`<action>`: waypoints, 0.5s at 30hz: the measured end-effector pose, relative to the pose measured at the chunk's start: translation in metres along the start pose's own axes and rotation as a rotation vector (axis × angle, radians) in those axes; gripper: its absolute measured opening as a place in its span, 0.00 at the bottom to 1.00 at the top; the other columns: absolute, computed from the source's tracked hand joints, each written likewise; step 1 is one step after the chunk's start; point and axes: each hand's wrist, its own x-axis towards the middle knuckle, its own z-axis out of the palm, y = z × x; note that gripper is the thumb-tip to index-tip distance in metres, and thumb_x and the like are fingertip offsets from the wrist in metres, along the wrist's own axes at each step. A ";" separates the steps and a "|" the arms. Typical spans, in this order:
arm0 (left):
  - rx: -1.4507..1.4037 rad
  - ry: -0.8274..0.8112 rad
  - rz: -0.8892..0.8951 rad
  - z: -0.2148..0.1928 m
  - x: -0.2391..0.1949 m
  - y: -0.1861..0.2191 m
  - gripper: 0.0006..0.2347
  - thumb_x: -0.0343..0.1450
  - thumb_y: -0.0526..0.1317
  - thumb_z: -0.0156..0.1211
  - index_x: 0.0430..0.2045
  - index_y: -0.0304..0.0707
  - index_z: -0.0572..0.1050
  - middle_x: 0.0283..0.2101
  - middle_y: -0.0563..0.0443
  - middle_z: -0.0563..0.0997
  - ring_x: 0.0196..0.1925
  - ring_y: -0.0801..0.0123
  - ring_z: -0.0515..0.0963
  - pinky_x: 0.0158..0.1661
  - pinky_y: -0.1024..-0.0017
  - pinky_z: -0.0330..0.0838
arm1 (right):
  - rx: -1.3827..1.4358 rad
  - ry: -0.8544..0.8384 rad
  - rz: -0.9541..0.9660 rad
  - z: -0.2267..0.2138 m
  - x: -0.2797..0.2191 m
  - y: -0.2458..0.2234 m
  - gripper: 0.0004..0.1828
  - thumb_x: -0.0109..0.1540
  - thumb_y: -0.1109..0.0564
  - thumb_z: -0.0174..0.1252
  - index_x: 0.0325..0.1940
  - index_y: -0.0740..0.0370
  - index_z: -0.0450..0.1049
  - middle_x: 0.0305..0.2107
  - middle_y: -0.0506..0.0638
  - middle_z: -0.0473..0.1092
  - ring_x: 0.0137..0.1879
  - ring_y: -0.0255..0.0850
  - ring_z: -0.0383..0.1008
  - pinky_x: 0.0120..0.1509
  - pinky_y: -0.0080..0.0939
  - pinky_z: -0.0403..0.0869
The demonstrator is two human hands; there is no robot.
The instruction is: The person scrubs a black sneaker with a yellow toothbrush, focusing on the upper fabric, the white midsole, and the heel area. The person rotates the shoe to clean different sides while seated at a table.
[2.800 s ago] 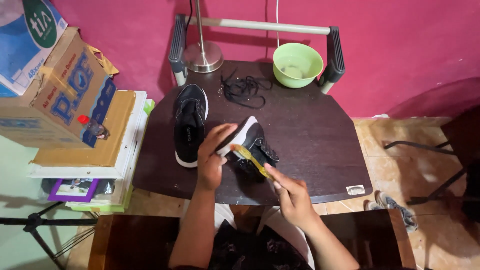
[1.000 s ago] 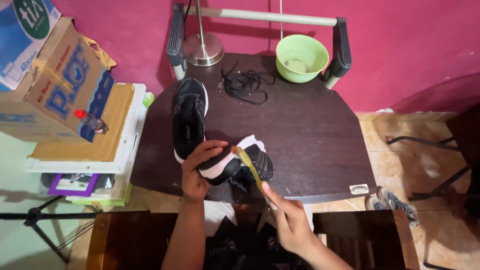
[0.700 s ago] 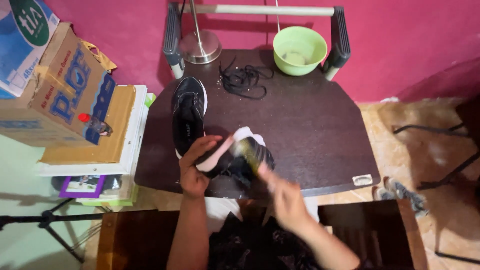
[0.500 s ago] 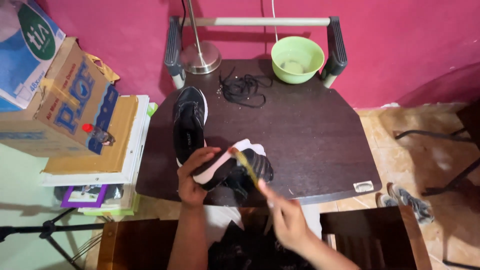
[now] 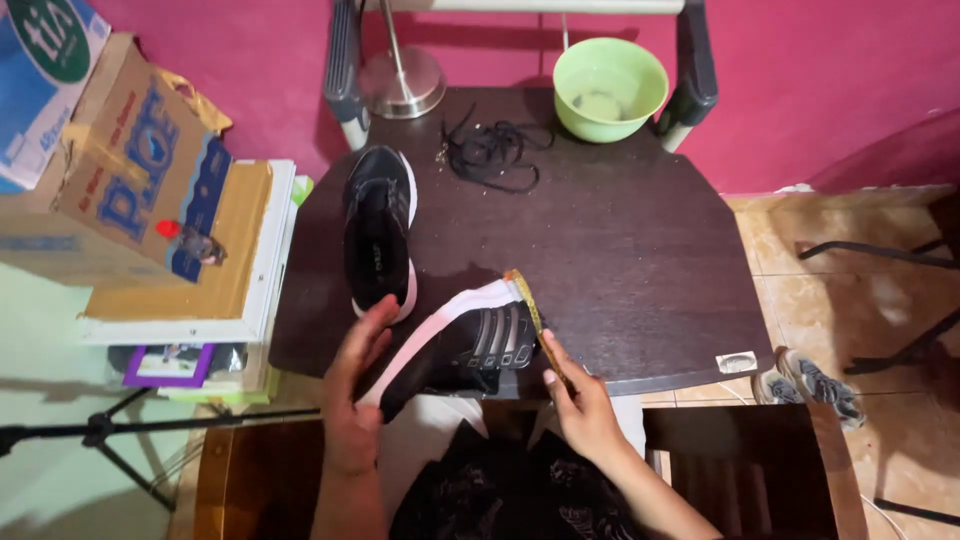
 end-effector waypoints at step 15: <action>0.022 -0.077 0.229 -0.024 -0.028 -0.037 0.25 0.73 0.59 0.57 0.51 0.34 0.76 0.57 0.33 0.79 0.64 0.43 0.80 0.64 0.51 0.73 | -0.188 -0.124 -0.260 -0.007 -0.053 -0.002 0.28 0.66 0.66 0.48 0.71 0.56 0.66 0.14 0.38 0.60 0.17 0.31 0.52 0.20 0.35 0.58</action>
